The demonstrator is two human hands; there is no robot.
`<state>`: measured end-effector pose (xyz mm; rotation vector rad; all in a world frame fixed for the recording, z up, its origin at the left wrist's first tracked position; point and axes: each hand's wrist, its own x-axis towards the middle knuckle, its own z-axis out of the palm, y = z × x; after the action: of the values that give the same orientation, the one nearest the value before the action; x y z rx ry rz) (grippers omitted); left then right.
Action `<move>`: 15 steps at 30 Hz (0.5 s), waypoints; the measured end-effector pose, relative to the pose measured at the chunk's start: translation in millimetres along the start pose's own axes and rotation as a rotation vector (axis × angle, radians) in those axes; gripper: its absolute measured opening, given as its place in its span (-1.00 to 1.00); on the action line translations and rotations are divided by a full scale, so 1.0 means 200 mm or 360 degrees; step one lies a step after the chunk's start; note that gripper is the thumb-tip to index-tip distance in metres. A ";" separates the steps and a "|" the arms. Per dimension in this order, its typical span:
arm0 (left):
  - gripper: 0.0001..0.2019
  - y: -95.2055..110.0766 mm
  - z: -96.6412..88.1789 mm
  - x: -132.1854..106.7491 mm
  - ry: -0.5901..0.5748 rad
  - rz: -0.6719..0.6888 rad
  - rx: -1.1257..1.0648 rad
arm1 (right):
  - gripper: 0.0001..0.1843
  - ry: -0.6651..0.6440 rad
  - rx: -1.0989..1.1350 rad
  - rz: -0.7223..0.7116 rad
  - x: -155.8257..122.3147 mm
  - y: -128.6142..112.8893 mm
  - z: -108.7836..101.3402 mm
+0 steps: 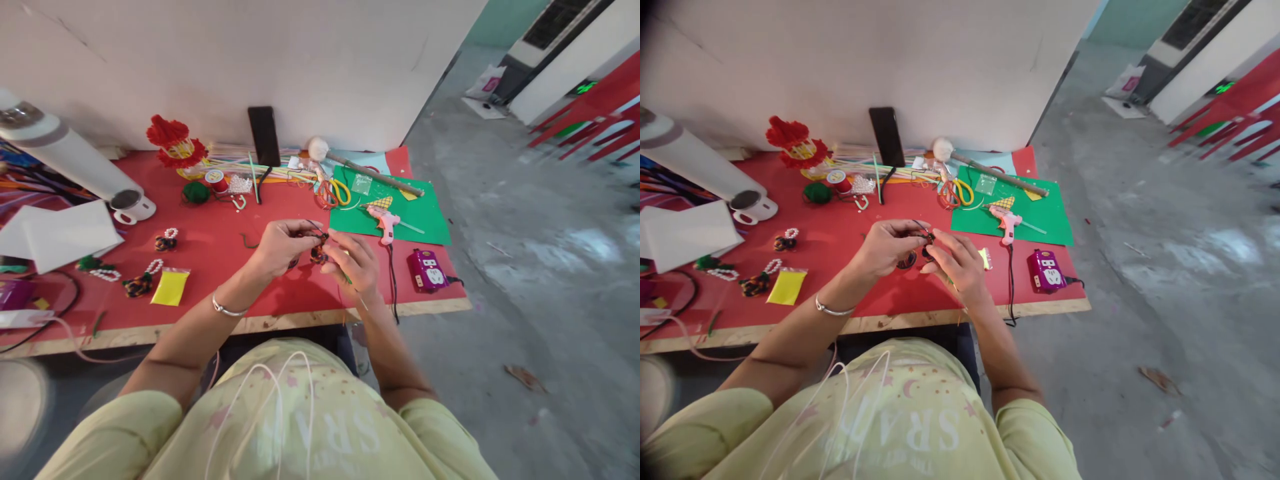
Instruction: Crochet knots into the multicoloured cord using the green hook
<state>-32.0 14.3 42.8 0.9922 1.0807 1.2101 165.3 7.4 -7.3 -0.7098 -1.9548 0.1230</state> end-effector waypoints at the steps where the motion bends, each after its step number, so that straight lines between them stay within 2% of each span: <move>1: -0.66 0.00 0.00 0.00 0.0006 -0.0004 -0.0032 | -0.64 0.0026 0.0002 0.0004 -0.01 0.00 0.01; 5: -0.65 -0.02 0.02 0.02 0.0058 0.0082 -0.0142 | -0.66 0.0091 -0.0033 -0.0037 -0.01 -0.01 0.04; 7: -0.62 -0.03 0.03 0.02 0.0034 0.0032 -0.0279 | -0.64 0.0161 -0.0123 -0.0078 -0.01 -0.03 0.05; 9: -0.59 -0.03 0.03 0.02 -0.0052 -0.0099 -0.0424 | -0.59 0.0274 -0.0189 -0.0123 -0.02 -0.04 0.07; 12: -0.58 -0.01 0.00 0.01 -0.0298 -0.0374 -0.0495 | -0.60 0.0427 -0.0099 -0.0207 -0.02 -0.03 0.07; 13: -0.58 0.00 -0.02 0.02 -0.0378 -0.0447 -0.0467 | -0.61 0.0420 -0.0016 -0.0224 -0.01 -0.02 0.06; 15: -0.58 0.02 -0.05 0.03 -0.0434 -0.0477 -0.0334 | -0.64 0.0247 0.0169 -0.0214 0.02 0.00 0.02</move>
<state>-43.0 20.6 43.9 0.7751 0.8333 0.8938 160.5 9.2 -6.1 -0.5018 -1.8267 0.0860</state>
